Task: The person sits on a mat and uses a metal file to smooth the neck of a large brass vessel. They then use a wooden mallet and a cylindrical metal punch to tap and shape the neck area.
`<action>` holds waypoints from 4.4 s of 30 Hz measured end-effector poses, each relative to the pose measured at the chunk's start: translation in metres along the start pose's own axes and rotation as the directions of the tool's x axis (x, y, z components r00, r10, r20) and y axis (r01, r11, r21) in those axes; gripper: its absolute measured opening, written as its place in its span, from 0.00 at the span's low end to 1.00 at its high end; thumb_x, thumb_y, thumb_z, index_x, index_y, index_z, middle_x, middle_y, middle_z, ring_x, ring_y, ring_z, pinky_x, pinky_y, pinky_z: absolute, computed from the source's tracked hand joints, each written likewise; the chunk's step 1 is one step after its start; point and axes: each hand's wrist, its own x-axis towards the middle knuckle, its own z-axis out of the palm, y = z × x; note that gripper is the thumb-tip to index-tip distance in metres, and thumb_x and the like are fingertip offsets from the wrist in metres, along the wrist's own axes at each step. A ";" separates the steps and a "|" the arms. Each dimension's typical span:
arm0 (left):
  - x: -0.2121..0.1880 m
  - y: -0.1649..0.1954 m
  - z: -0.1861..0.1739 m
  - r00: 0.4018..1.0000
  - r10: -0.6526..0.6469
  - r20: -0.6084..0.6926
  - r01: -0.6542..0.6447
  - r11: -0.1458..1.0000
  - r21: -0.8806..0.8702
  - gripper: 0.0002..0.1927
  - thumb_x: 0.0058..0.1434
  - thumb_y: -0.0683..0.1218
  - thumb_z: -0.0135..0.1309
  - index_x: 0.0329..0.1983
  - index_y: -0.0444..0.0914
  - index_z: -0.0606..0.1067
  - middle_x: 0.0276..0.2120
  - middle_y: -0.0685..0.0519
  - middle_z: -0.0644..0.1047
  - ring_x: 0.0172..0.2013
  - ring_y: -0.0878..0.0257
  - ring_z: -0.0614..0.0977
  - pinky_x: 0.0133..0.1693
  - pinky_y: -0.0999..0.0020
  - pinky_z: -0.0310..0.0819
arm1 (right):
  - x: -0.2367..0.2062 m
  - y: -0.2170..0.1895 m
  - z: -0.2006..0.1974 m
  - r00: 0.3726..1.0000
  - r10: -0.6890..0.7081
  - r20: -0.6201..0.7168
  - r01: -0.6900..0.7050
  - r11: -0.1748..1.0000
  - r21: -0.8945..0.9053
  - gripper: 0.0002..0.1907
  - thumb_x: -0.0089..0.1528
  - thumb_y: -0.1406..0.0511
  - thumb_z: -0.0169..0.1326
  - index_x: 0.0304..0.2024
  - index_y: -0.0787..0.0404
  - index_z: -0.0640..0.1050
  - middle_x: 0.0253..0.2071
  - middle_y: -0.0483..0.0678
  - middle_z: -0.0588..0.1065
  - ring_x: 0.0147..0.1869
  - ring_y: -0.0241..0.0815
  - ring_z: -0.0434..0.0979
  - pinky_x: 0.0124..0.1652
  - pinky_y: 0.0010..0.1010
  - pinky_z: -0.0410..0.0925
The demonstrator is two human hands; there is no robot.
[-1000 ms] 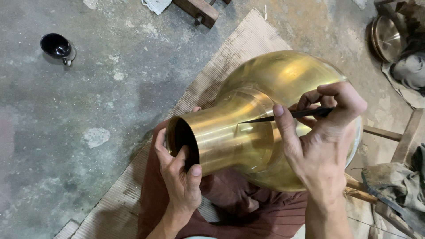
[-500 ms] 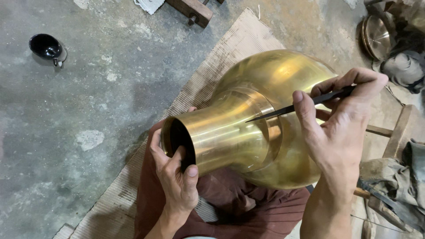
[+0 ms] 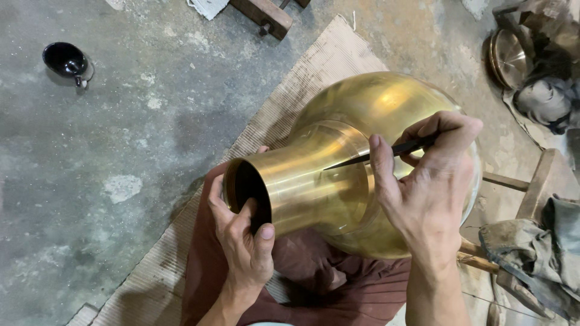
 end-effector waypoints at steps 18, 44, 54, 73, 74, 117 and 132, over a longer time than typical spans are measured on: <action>-0.003 0.003 -0.004 0.998 -0.022 0.065 0.001 0.950 0.313 0.45 0.64 0.75 0.40 0.60 0.33 0.77 0.69 0.47 0.72 0.73 0.45 0.56 0.76 0.39 0.40 | -0.005 0.003 0.005 0.999 -0.029 -0.014 0.030 0.999 0.030 0.30 0.68 0.67 0.69 0.50 0.68 0.57 0.33 0.52 0.70 0.32 0.40 0.76 0.32 0.28 0.71; -0.028 -0.005 0.006 0.998 -0.044 -0.046 0.056 0.948 0.314 0.46 0.63 0.74 0.45 0.56 0.28 0.78 0.66 0.31 0.58 0.71 0.37 0.61 0.69 0.37 0.60 | -0.058 0.015 -0.003 0.986 -0.045 -0.163 0.066 0.990 0.127 0.27 0.71 0.67 0.66 0.49 0.61 0.56 0.36 0.49 0.66 0.36 0.36 0.74 0.34 0.23 0.74; -0.021 -0.022 -0.001 1.000 -0.014 -0.018 0.021 0.878 0.478 0.52 0.56 0.76 0.51 0.67 0.32 0.60 0.65 0.32 0.60 0.67 0.38 0.68 0.61 0.40 0.67 | -0.054 0.015 0.003 0.980 -0.048 -0.192 0.077 0.986 0.146 0.28 0.71 0.68 0.67 0.52 0.62 0.57 0.38 0.51 0.69 0.38 0.38 0.77 0.36 0.23 0.77; 0.006 -0.021 -0.021 0.992 0.050 0.112 -0.083 0.945 0.315 0.62 0.50 0.71 0.60 0.80 0.37 0.51 0.63 0.38 0.65 0.65 0.44 0.71 0.64 0.40 0.70 | -0.035 0.011 0.009 0.990 -0.063 -0.126 0.073 0.994 0.079 0.28 0.72 0.66 0.68 0.52 0.63 0.58 0.38 0.51 0.70 0.36 0.39 0.77 0.34 0.24 0.74; 0.005 -0.021 -0.020 0.993 0.049 0.109 -0.079 0.953 0.292 0.62 0.51 0.71 0.60 0.80 0.37 0.51 0.63 0.38 0.65 0.65 0.44 0.72 0.64 0.41 0.71 | -0.037 0.011 0.009 0.987 -0.078 -0.139 0.086 0.995 0.058 0.28 0.72 0.67 0.68 0.52 0.63 0.58 0.37 0.52 0.70 0.36 0.39 0.77 0.34 0.24 0.74; -0.004 -0.004 -0.023 0.981 0.063 0.184 -0.133 0.907 0.400 0.66 0.50 0.73 0.61 0.78 0.31 0.47 0.60 0.35 0.65 0.63 0.39 0.71 0.61 0.41 0.69 | -0.079 0.016 0.010 0.967 -0.043 -0.252 0.090 0.980 0.176 0.31 0.70 0.68 0.69 0.54 0.62 0.55 0.37 0.52 0.71 0.37 0.39 0.77 0.37 0.25 0.72; -0.001 -0.029 -0.007 0.991 0.119 0.060 -0.131 0.950 0.283 0.53 0.56 0.74 0.55 0.75 0.37 0.60 0.57 0.40 0.67 0.61 0.48 0.75 0.60 0.45 0.74 | -0.061 0.032 0.022 0.958 -0.145 -0.248 0.187 0.970 0.154 0.28 0.71 0.69 0.67 0.54 0.61 0.57 0.35 0.48 0.70 0.31 0.35 0.76 0.27 0.21 0.70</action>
